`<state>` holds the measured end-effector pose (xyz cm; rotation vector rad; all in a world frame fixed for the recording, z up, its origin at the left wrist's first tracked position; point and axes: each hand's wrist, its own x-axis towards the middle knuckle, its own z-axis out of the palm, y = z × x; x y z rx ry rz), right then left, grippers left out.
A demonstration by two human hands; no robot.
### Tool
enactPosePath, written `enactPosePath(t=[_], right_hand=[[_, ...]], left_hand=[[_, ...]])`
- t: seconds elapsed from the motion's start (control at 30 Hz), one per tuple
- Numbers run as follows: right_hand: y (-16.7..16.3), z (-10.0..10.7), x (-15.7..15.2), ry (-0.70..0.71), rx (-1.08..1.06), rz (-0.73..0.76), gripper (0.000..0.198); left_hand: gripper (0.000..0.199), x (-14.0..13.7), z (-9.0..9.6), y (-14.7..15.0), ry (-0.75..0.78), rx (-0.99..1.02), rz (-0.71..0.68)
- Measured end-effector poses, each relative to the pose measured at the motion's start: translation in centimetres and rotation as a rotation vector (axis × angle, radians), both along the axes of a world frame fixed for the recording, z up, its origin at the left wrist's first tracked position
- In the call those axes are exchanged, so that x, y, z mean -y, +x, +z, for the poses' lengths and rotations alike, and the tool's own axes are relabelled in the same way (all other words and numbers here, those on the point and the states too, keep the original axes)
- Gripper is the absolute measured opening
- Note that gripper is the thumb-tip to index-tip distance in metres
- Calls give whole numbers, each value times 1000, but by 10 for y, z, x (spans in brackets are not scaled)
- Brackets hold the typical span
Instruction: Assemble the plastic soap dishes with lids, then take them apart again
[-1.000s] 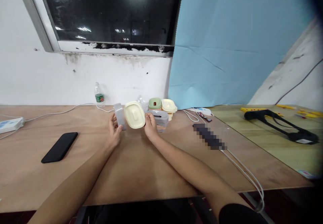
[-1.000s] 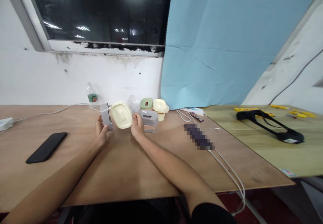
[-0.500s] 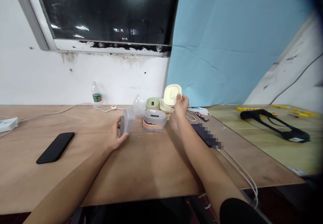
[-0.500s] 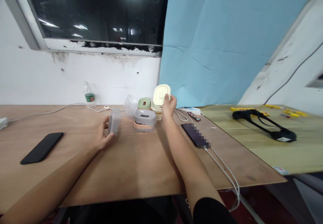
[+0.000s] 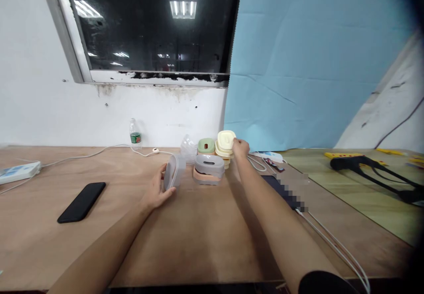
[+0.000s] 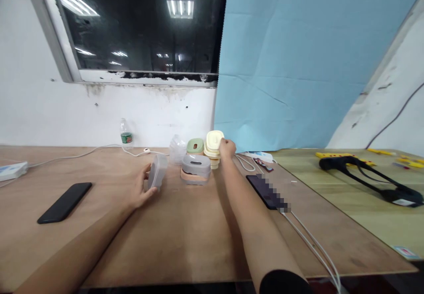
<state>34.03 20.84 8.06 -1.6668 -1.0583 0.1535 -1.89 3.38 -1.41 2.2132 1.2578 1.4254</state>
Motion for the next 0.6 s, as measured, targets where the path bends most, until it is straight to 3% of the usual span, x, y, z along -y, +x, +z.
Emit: enactPosePath(t=[0.2, 0.33, 0.6], right_hand=[[-8, -7, -2, -40, 113, 61, 39], [-6, -17, 3, 30, 200, 47, 49], [-2, -26, 12, 198, 206, 43, 43]], left_hand=[[87, 2, 3, 1, -4, -33, -15], [85, 4, 5, 1, -30, -61, -34], [84, 4, 5, 1, -50, -101, -12]])
